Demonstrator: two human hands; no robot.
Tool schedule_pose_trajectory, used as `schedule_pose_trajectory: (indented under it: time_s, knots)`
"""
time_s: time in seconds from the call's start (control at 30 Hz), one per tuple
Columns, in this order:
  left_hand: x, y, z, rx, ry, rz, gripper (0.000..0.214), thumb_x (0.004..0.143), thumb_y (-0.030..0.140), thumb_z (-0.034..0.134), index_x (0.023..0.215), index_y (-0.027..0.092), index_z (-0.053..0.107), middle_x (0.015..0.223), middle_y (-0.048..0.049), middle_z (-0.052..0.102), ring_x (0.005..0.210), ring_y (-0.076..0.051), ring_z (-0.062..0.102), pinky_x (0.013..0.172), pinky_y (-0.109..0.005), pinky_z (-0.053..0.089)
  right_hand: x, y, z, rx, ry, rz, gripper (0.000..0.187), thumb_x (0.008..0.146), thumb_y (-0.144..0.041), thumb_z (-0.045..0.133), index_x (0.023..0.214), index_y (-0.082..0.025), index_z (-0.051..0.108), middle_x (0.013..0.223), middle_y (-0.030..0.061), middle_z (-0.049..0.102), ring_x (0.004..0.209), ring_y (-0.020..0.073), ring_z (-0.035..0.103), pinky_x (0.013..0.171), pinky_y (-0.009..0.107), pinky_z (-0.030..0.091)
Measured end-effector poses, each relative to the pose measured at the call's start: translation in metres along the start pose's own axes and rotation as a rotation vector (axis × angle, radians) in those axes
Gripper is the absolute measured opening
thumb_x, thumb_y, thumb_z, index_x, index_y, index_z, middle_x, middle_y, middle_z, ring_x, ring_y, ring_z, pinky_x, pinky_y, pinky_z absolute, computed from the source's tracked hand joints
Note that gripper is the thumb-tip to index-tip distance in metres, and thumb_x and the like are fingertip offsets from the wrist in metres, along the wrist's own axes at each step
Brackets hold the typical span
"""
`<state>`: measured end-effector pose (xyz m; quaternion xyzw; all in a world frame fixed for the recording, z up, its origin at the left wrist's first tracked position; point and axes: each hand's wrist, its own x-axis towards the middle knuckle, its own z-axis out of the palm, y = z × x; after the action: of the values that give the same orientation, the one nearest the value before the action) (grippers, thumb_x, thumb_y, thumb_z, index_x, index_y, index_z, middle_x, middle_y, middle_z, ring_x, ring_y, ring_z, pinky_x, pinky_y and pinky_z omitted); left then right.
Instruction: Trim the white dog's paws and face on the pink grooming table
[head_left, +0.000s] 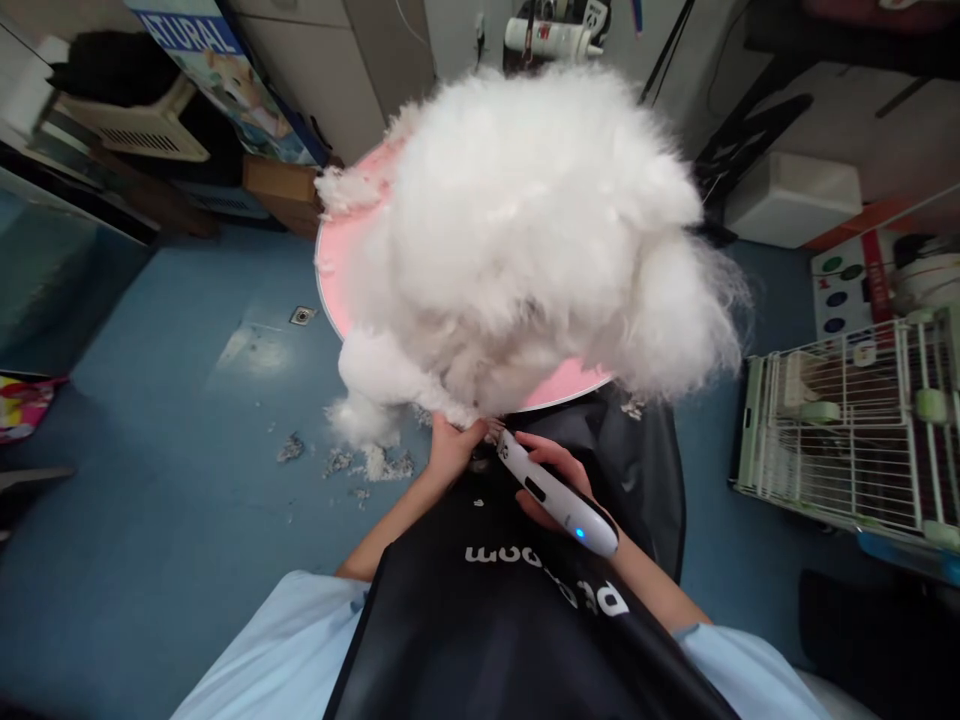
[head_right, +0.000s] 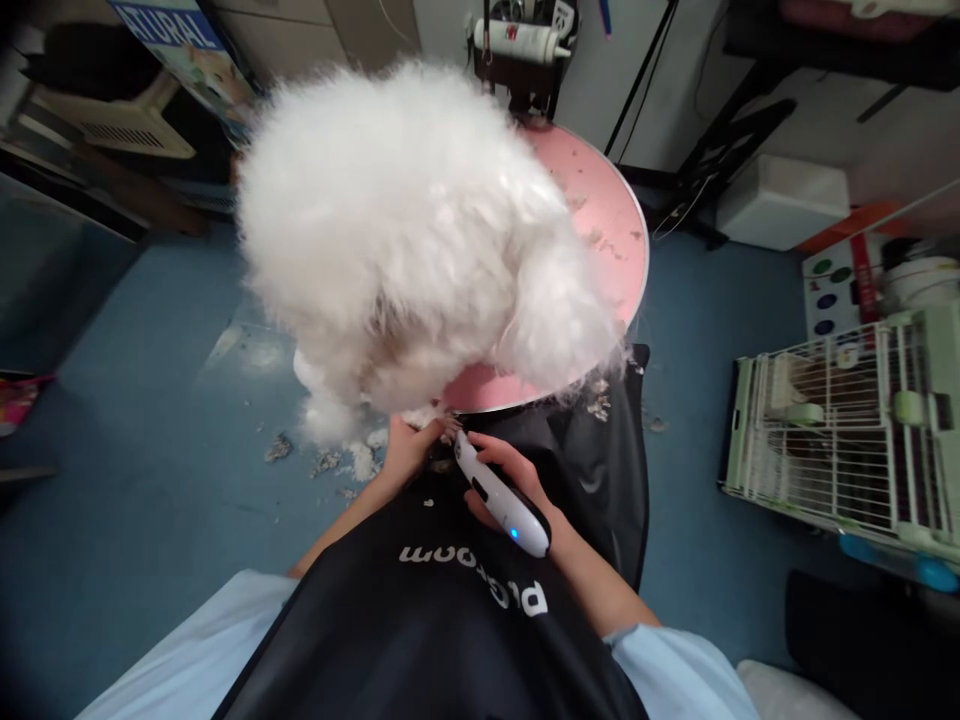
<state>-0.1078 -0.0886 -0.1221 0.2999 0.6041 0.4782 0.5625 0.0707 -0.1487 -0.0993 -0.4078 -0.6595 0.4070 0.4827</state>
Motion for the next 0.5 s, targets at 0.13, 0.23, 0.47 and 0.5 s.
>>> schedule_pose_trajectory:
  time_s: [0.13,0.23,0.47,0.5]
  knots:
    - [-0.001,0.0,0.001,-0.097,0.018,0.013,0.043,0.058,0.02,0.071,0.096,0.014,0.053,0.08,-0.0014,0.065,0.07,-0.014,0.062,0.07,-0.028,0.049,0.008,-0.002,0.002,0.043,0.03,-0.062,0.049,0.067,-0.018,0.074,0.112,-0.027,0.055,0.126,0.0082,0.063,0.109,0.0255,0.065,0.087,0.04,0.057]
    - [-0.002,0.006,0.005,-0.147,0.014,-0.001,0.04,0.059,0.019,0.07,0.094,0.014,0.052,0.079,0.0003,0.063,0.067,-0.012,0.06,0.068,-0.026,0.048,0.01,-0.004,0.005,0.029,0.035,-0.058,0.051,0.064,-0.012,0.074,0.11,-0.03,0.061,0.126,0.0057,0.064,0.107,0.0258,0.067,0.084,0.04,0.059]
    - [-0.01,0.027,0.014,-0.302,0.036,-0.069,0.053,0.057,0.014,0.069,0.106,0.018,0.047,0.087,-0.0005,0.064,0.072,-0.013,0.062,0.067,-0.025,0.049,0.0,0.009,0.007,0.059,0.116,0.13,0.036,0.053,-0.016,0.083,0.084,-0.029,0.071,0.114,0.0025,0.071,0.089,0.026,0.071,0.075,0.044,0.062]
    - [-0.011,0.029,0.015,-0.318,0.034,-0.08,0.056,0.057,0.014,0.07,0.108,0.018,0.047,0.09,-0.0012,0.065,0.075,-0.014,0.063,0.069,-0.026,0.05,-0.002,0.013,0.007,0.07,0.113,0.139,0.036,0.053,-0.016,0.084,0.085,-0.028,0.071,0.114,0.0027,0.071,0.086,0.0249,0.072,0.075,0.044,0.062]
